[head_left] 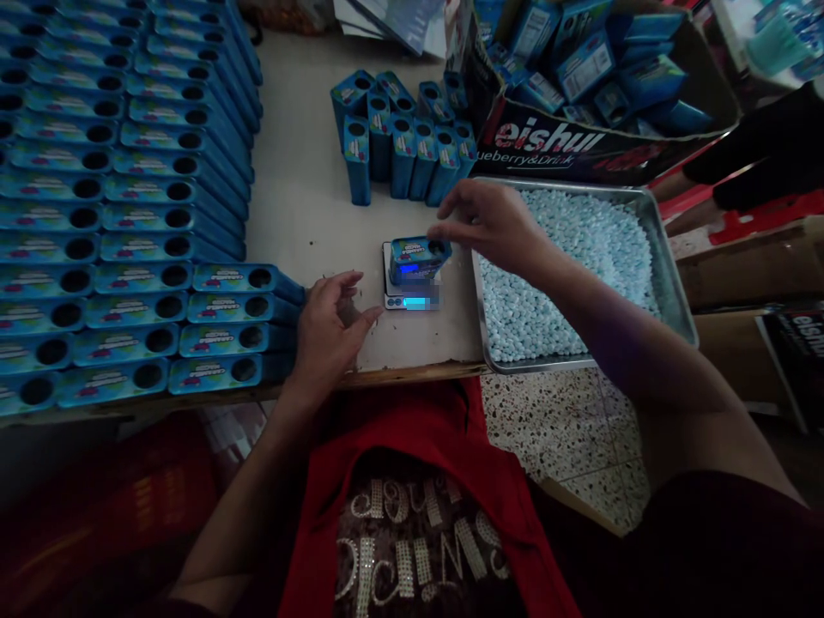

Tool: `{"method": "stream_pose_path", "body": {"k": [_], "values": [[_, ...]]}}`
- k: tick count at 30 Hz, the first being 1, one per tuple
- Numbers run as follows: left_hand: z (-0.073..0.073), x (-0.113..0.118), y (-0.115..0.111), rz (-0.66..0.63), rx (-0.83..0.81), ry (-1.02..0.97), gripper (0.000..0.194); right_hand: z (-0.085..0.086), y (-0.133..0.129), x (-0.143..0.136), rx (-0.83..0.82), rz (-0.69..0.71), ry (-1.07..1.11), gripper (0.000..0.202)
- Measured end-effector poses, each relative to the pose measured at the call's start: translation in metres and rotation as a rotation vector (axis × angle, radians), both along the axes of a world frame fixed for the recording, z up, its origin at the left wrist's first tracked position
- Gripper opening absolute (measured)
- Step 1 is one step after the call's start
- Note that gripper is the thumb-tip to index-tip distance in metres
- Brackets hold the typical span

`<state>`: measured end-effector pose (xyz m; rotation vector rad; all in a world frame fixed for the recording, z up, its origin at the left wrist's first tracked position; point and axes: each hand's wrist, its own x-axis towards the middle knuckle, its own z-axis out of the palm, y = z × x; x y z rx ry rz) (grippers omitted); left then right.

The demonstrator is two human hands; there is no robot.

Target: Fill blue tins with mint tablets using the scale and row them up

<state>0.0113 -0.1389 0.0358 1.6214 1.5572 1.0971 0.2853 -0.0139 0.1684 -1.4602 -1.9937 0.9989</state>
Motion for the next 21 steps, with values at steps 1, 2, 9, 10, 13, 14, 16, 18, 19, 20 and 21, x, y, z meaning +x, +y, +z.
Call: {"method": "stream_pose_path", "body": {"k": [1,2,9,10,13,14,16,18,19,20,21], "values": [[0.001,-0.001,-0.001,0.003,0.001,0.001,0.054,0.000,0.001,0.007,-0.016,-0.051,0.100,0.035],[0.003,-0.001,-0.003,0.009,0.004,0.003,0.054,0.000,0.001,0.018,-0.045,-0.122,0.227,0.032],[0.030,0.010,-0.003,-0.010,0.092,0.051,0.050,-0.033,-0.012,0.110,-0.494,-0.552,0.633,0.027],[0.036,0.012,-0.002,-0.018,0.107,0.067,0.051,-0.037,-0.017,0.117,-0.506,-0.540,0.638,0.027],[0.058,0.015,0.006,-0.033,0.157,0.138,0.054,-0.040,-0.028,0.124,-0.526,-0.529,0.709,0.035],[0.065,0.014,0.010,-0.044,0.176,0.166,0.056,-0.040,-0.030,0.123,-0.511,-0.526,0.719,0.037],[0.078,0.013,0.021,-0.071,0.217,0.216,0.060,-0.039,-0.032,0.119,-0.440,-0.501,0.694,0.031],[0.087,0.013,0.036,-0.105,0.253,0.255,0.062,-0.041,-0.032,0.116,-0.355,-0.448,0.624,0.020],[0.091,0.015,0.045,-0.128,0.271,0.286,0.064,-0.043,-0.031,0.116,-0.309,-0.421,0.571,0.015],[0.093,0.018,0.054,-0.158,0.289,0.331,0.066,-0.045,-0.031,0.117,-0.251,-0.394,0.497,0.012],[0.095,0.022,0.062,-0.196,0.304,0.391,0.070,-0.047,-0.030,0.119,-0.174,-0.366,0.396,0.013]]}}
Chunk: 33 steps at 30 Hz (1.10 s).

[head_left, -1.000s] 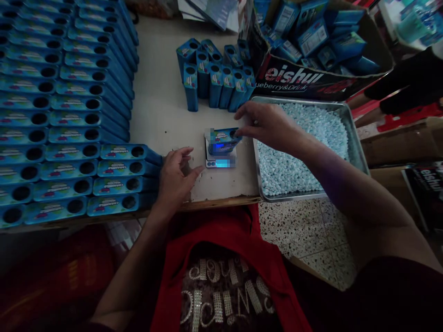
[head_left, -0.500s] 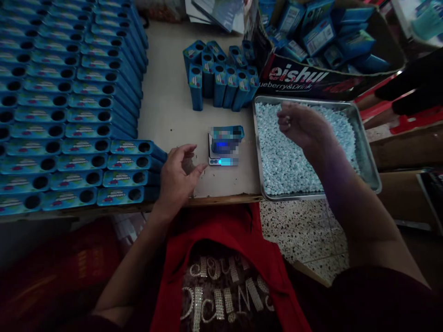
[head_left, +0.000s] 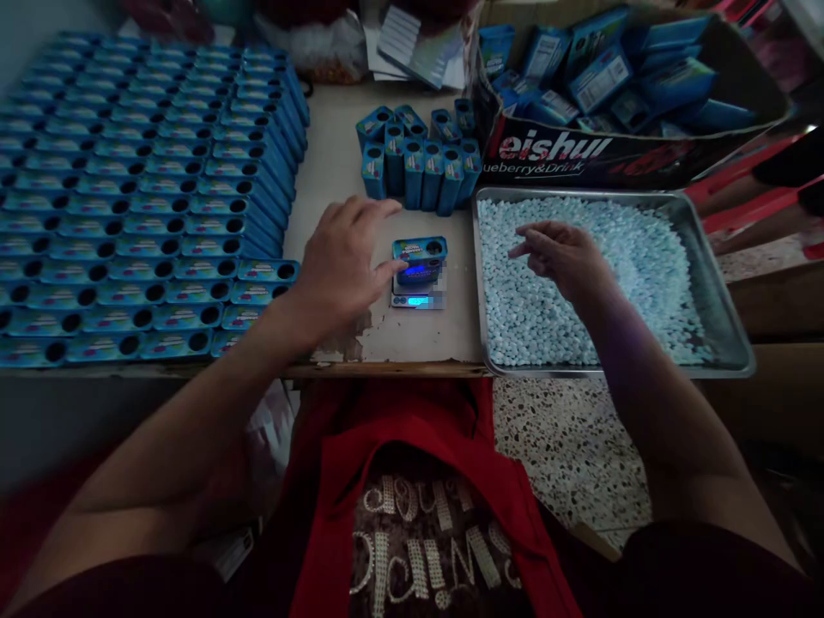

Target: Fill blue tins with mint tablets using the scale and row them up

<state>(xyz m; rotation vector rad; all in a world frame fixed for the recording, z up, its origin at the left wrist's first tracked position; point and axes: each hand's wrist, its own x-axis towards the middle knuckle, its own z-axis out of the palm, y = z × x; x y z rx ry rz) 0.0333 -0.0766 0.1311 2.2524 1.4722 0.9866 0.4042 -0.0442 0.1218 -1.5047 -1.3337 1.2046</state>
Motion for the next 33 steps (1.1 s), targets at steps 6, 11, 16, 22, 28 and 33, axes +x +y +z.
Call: {"method": "stream_pose_path", "body": {"k": [6,11,16,22,28,33], "values": [[-0.007,0.043,0.039,-0.203,-0.128,0.322,0.085,-0.002,0.008,0.021,0.480,0.047,-0.693,0.016],[-0.022,0.049,0.054,-0.260,-0.242,0.321,0.096,-0.002,0.028,0.006,0.528,0.119,-0.845,0.017],[-0.021,0.045,0.054,-0.305,-0.231,0.414,0.091,0.008,0.054,-0.041,0.565,0.218,-0.830,0.031],[-0.020,0.042,0.056,-0.186,-0.370,0.335,0.056,0.027,0.052,-0.078,0.566,0.212,-0.723,0.025],[-0.005,0.036,0.059,-0.148,-0.135,0.151,0.046,0.001,0.025,-0.092,0.008,0.002,0.101,0.040],[0.002,0.047,0.061,-0.202,0.158,0.257,0.058,-0.004,0.012,-0.115,-0.294,-0.029,0.630,0.051]]}}
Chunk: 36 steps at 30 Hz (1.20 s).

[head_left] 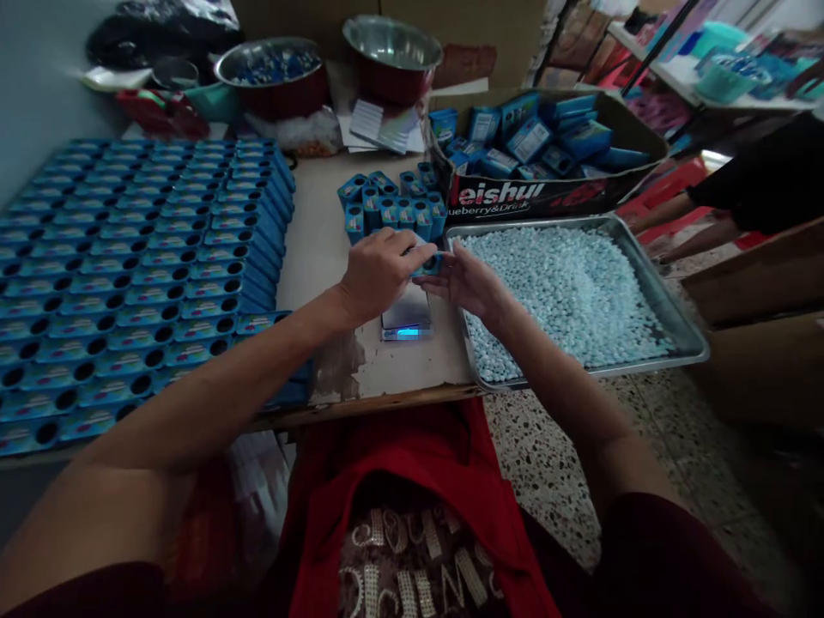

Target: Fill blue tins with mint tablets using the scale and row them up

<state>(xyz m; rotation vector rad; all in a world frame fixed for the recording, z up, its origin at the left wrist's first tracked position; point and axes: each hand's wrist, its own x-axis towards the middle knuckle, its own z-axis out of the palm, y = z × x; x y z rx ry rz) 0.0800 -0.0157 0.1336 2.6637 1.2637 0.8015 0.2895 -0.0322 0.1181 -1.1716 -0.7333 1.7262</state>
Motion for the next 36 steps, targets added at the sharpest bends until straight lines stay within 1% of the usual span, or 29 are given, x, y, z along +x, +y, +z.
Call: {"method": "stream_pose_path", "body": {"k": [2,5,7,10,13,16,19,21,24,26,29,30,31,32,33,35,36], "values": [[-0.007,0.004,0.005,-0.003,0.020,0.048,0.055,0.002,-0.002,-0.004,-0.028,-0.019,0.108,0.045],[-0.017,0.008,0.011,0.051,0.033,0.126,0.053,0.002,-0.002,-0.001,-0.076,-0.017,0.205,0.034],[-0.018,0.010,0.010,0.082,0.037,0.193,0.051,0.001,-0.002,0.004,-0.099,-0.006,0.244,0.028],[-0.010,0.012,-0.002,0.085,0.056,0.272,0.049,0.004,-0.006,0.011,-0.100,0.005,0.257,0.029],[0.000,0.015,-0.015,0.092,0.118,0.242,0.051,0.011,-0.012,0.013,-0.017,0.023,0.280,0.027],[0.007,0.018,-0.018,0.104,0.135,0.266,0.051,0.013,-0.012,0.011,0.022,0.033,0.247,0.032],[0.010,0.020,-0.014,0.135,0.068,0.366,0.051,0.009,-0.005,0.008,-0.021,0.027,0.168,0.035],[0.010,0.021,-0.011,0.173,0.026,0.394,0.054,0.005,0.000,0.008,-0.018,0.045,0.148,0.033],[0.008,0.023,-0.012,0.197,-0.029,0.366,0.055,0.000,0.003,0.008,0.005,0.105,0.111,0.031],[0.005,0.023,-0.012,0.203,-0.069,0.303,0.053,-0.003,0.004,0.008,0.018,0.109,0.051,0.025],[0.000,0.015,-0.002,0.228,-0.143,0.161,0.049,-0.001,0.007,0.017,0.086,0.105,-0.096,0.011],[0.000,0.008,0.004,0.241,-0.186,0.106,0.049,0.000,0.008,0.025,0.140,0.111,-0.179,0.012],[0.001,-0.004,0.012,0.250,-0.243,0.052,0.050,0.003,0.009,0.035,0.206,0.117,-0.299,0.017],[0.003,-0.019,0.021,0.252,-0.312,-0.001,0.053,0.005,0.010,0.049,0.290,0.119,-0.445,0.024],[0.005,-0.037,0.030,0.241,-0.390,-0.047,0.059,0.006,0.011,0.064,0.370,0.092,-0.658,0.026],[0.013,-0.079,0.044,0.186,-0.544,-0.112,0.068,0.006,0.016,0.093,0.514,0.036,-1.157,0.027],[0.016,-0.102,0.048,0.154,-0.611,-0.128,0.071,0.004,0.018,0.103,0.569,0.004,-1.369,0.030]]}}
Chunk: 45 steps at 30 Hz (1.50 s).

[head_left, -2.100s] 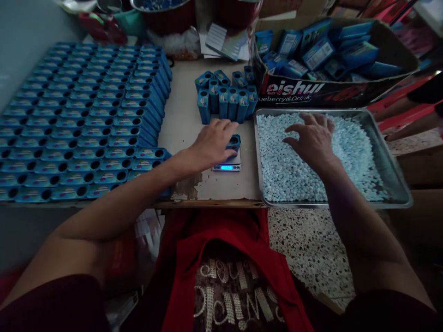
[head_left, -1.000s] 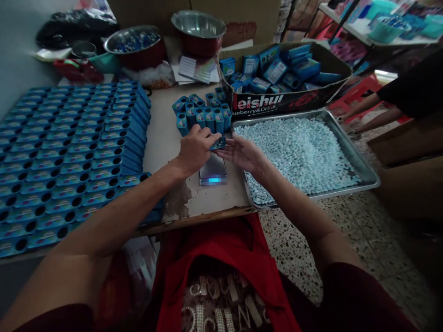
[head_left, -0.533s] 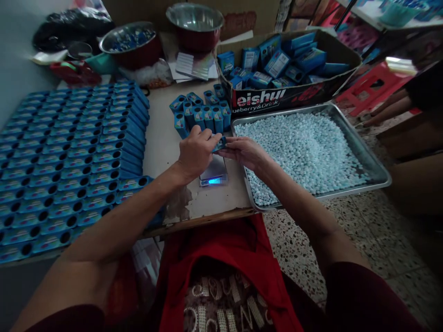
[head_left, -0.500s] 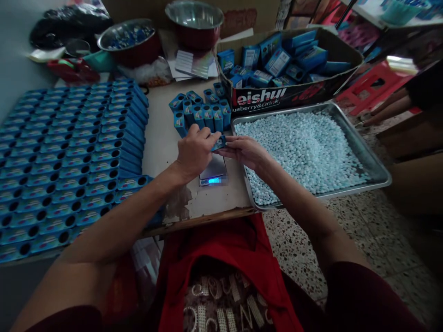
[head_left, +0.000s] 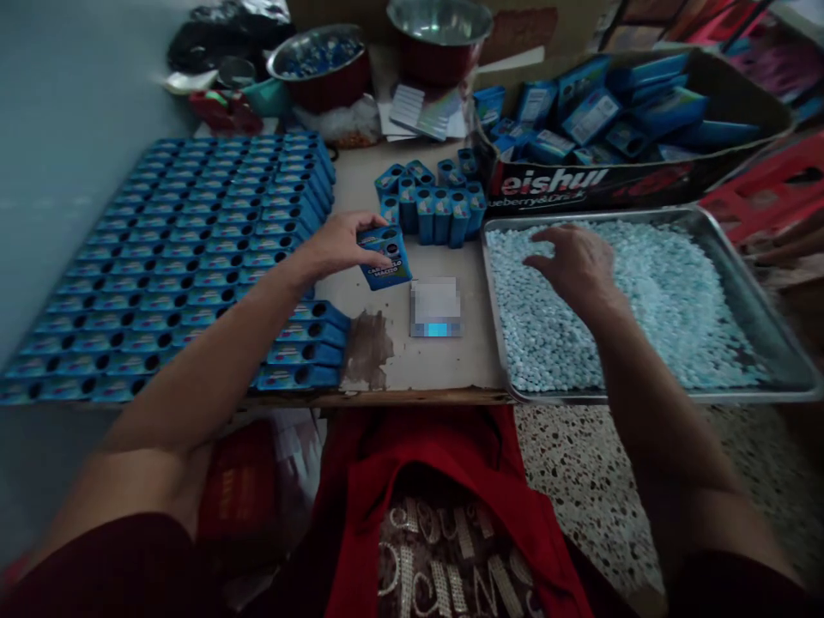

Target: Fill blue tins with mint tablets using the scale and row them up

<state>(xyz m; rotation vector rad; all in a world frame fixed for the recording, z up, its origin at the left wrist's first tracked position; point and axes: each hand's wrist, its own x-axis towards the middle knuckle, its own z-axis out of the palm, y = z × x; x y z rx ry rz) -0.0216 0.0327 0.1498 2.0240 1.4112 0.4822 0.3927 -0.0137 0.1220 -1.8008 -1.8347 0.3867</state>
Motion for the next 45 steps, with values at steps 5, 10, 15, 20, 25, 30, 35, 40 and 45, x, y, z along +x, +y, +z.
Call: {"method": "stream_pose_path", "body": {"k": [5,10,15,20,25,30,35,40,45], "values": [[0.004,-0.082,-0.007,-0.109,-0.198,0.059,0.075,-0.012,0.011,-0.019,-0.011,0.246,-0.252,0.035],[-0.005,-0.110,-0.027,-0.220,-0.225,0.215,0.075,-0.001,0.039,-0.098,0.069,0.366,-0.282,0.032],[-0.012,-0.103,-0.049,-0.340,-0.060,0.400,0.075,0.010,0.089,-0.153,0.146,0.440,-0.469,0.049],[-0.037,-0.085,-0.078,-0.263,0.170,0.523,0.065,0.009,0.122,-0.196,0.104,0.568,-0.655,0.049],[-0.057,-0.084,-0.088,-0.181,0.308,0.449,0.057,0.015,0.140,-0.221,0.021,0.581,-0.683,0.039],[-0.055,-0.085,-0.086,-0.200,0.306,0.446,0.061,0.034,0.111,-0.203,-0.052,0.627,-0.621,0.019],[-0.056,-0.084,-0.084,-0.187,0.313,0.430,0.063,0.047,0.025,-0.159,-0.137,0.520,-0.630,0.017],[-0.052,-0.083,-0.084,-0.178,0.290,0.446,0.065,0.037,-0.021,-0.130,-0.208,0.436,-0.591,0.019],[-0.050,-0.084,-0.085,-0.175,0.278,0.437,0.068,0.029,-0.019,-0.076,-0.108,0.274,-0.255,0.030]]}}
